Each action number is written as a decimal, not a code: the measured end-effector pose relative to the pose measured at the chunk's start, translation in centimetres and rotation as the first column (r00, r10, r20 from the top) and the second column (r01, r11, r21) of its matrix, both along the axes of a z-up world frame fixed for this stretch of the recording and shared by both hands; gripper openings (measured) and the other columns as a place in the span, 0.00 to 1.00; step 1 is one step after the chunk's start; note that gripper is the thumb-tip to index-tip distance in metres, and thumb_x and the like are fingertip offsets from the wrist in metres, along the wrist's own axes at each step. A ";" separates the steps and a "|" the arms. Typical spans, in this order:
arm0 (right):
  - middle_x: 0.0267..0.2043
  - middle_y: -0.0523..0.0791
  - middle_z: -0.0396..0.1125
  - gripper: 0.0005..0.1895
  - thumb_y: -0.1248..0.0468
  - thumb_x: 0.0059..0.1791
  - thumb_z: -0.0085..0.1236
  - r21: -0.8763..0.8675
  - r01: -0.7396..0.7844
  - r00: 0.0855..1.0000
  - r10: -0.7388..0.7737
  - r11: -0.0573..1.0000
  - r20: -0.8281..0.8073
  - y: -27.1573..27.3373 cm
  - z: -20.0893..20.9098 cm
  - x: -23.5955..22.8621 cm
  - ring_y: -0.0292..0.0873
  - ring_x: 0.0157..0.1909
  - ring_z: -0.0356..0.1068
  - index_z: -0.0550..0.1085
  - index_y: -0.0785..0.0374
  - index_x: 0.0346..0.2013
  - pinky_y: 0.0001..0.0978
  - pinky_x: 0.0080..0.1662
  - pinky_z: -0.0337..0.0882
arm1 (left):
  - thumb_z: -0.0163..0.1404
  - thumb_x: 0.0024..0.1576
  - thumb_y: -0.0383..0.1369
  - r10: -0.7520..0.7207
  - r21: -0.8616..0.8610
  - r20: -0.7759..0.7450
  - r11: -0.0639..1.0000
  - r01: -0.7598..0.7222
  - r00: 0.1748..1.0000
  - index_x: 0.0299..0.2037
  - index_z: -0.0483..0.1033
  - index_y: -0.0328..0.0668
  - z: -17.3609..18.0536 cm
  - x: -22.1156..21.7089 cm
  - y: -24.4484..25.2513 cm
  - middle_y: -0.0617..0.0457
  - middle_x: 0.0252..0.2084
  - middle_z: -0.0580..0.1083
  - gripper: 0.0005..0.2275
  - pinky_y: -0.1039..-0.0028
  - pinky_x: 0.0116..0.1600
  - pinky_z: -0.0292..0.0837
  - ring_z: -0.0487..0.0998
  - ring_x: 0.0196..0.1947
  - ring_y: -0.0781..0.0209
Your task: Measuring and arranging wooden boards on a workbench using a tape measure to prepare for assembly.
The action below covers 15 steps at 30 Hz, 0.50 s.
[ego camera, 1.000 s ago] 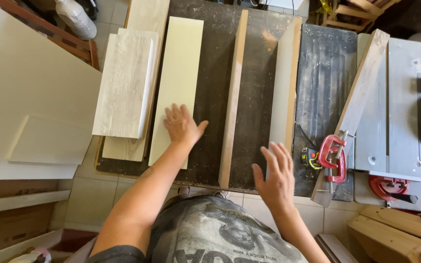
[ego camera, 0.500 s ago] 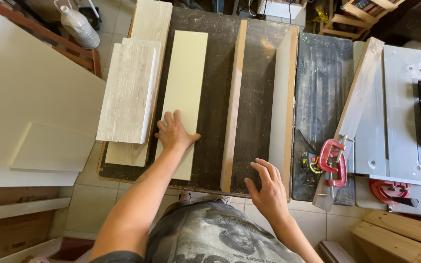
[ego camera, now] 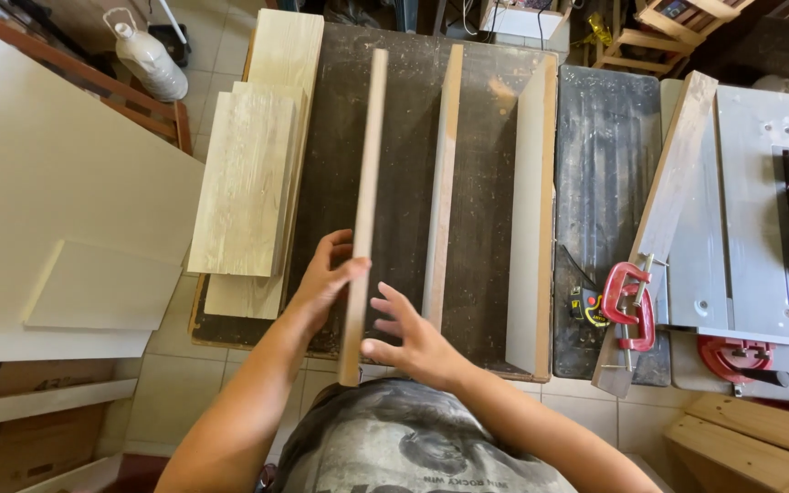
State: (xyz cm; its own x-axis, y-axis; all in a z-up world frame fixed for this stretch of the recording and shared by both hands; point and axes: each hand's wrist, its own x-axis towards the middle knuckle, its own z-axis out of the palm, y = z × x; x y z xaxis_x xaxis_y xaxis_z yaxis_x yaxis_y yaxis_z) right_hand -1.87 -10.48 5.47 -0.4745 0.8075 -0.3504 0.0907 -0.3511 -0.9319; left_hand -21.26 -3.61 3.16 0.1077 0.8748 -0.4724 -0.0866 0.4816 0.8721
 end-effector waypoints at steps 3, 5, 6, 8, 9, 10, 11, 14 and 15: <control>0.61 0.59 0.61 0.46 0.60 0.47 0.72 -0.090 0.083 0.997 -0.082 0.993 0.009 -0.7 -7.0 -1.4 0.60 0.61 0.68 0.53 0.67 0.70 0.55 0.53 0.76 | 0.68 0.41 0.60 -0.041 -0.017 -0.404 0.999 0.037 0.914 0.73 0.60 0.50 -1.2 0.7 -0.3 0.38 0.68 0.66 0.50 0.46 0.68 0.68 0.71 0.68 0.36; 0.48 0.56 0.68 0.32 0.63 0.47 0.70 -0.059 0.165 0.979 -0.156 0.985 0.132 -1.1 -9.5 -1.7 0.54 0.51 0.74 0.63 0.68 0.60 0.50 0.48 0.78 | 0.68 0.38 0.66 -0.069 -0.023 -0.584 0.997 0.069 0.809 0.73 0.60 0.52 -0.9 0.4 -0.5 0.40 0.68 0.66 0.54 0.49 0.69 0.69 0.70 0.69 0.38; 0.47 0.53 0.70 0.28 0.68 0.48 0.66 -0.197 0.235 0.970 -0.241 0.952 -0.009 -0.9 -8.6 -1.9 0.52 0.47 0.76 0.64 0.68 0.59 0.44 0.43 0.80 | 0.68 0.40 0.65 -0.073 -0.023 -0.623 0.997 0.076 0.779 0.73 0.58 0.47 0.1 0.1 -0.5 0.36 0.67 0.66 0.53 0.48 0.71 0.66 0.70 0.69 0.36; 0.46 0.51 0.72 0.24 0.73 0.49 0.62 -0.342 0.276 0.932 -0.337 0.898 -0.133 -0.7 -6.4 -2.2 0.49 0.44 0.78 0.64 0.68 0.57 0.39 0.39 0.82 | 0.67 0.43 0.63 -0.078 -0.026 -0.658 0.996 0.081 0.749 0.74 0.56 0.42 1.2 -1.2 -0.3 0.33 0.66 0.66 0.53 0.47 0.72 0.64 0.69 0.69 0.35; 0.45 0.51 0.73 0.26 0.74 0.49 0.62 -0.423 0.259 0.908 -0.368 0.869 -0.201 -0.7 -5.2 -2.4 0.50 0.41 0.79 0.65 0.68 0.60 0.39 0.36 0.83 | 0.68 0.42 0.62 -0.134 -0.120 -0.608 0.990 0.077 0.782 0.66 0.64 0.39 1.3 -2.1 -0.1 0.34 0.62 0.71 0.48 0.48 0.69 0.68 0.73 0.66 0.36; 0.43 0.51 0.73 0.28 0.75 0.48 0.62 -0.497 0.234 0.874 -0.405 0.835 -0.268 -0.5 -3.9 -2.6 0.51 0.38 0.80 0.65 0.68 0.62 0.39 0.33 0.84 | 0.69 0.42 0.62 -0.186 -0.210 -0.554 0.974 0.079 0.812 0.58 0.73 0.36 1.4 -3.1 0.3 0.35 0.57 0.76 0.42 0.50 0.66 0.71 0.76 0.63 0.37; 0.43 0.51 0.73 0.28 0.75 0.48 0.62 -0.498 0.235 0.874 -0.405 0.835 -0.268 -0.5 -4.3 -2.5 0.51 0.38 0.80 0.65 0.68 0.62 0.39 0.33 0.84 | 0.69 0.42 0.62 -0.187 -0.211 -0.554 0.974 0.080 0.811 0.58 0.73 0.36 1.4 -3.6 0.5 0.35 0.57 0.76 0.42 0.50 0.66 0.71 0.76 0.63 0.37; 0.43 0.53 0.73 0.28 0.74 0.50 0.61 -0.539 0.161 0.865 -0.382 0.827 -0.327 -0.2 -4.3 -2.0 0.52 0.38 0.80 0.65 0.69 0.64 0.41 0.33 0.85 | 0.65 0.48 0.57 -0.119 -0.146 -0.510 0.988 0.050 0.852 0.56 0.79 0.43 1.3 -4.7 1.5 0.44 0.45 0.82 0.32 0.59 0.56 0.76 0.84 0.51 0.49; 0.46 0.51 0.73 0.27 0.70 0.52 0.60 -0.507 0.113 0.910 -0.294 0.854 -0.292 -0.1 -3.9 -1.7 0.49 0.41 0.80 0.65 0.69 0.65 0.40 0.37 0.85 | 0.66 0.48 0.57 -0.099 -0.112 -0.546 0.993 0.045 0.832 0.55 0.79 0.46 0.9 -4.9 2.1 0.47 0.44 0.83 0.31 0.60 0.54 0.76 0.84 0.50 0.51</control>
State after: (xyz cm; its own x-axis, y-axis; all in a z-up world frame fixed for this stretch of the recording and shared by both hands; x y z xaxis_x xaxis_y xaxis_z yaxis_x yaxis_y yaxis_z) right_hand -3.53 -10.61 1.62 -0.4804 0.6792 -0.5549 -0.3286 -0.7260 -0.6041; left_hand -26.20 -1.54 4.06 -0.1321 0.8251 -0.5494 0.4316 0.5468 0.7174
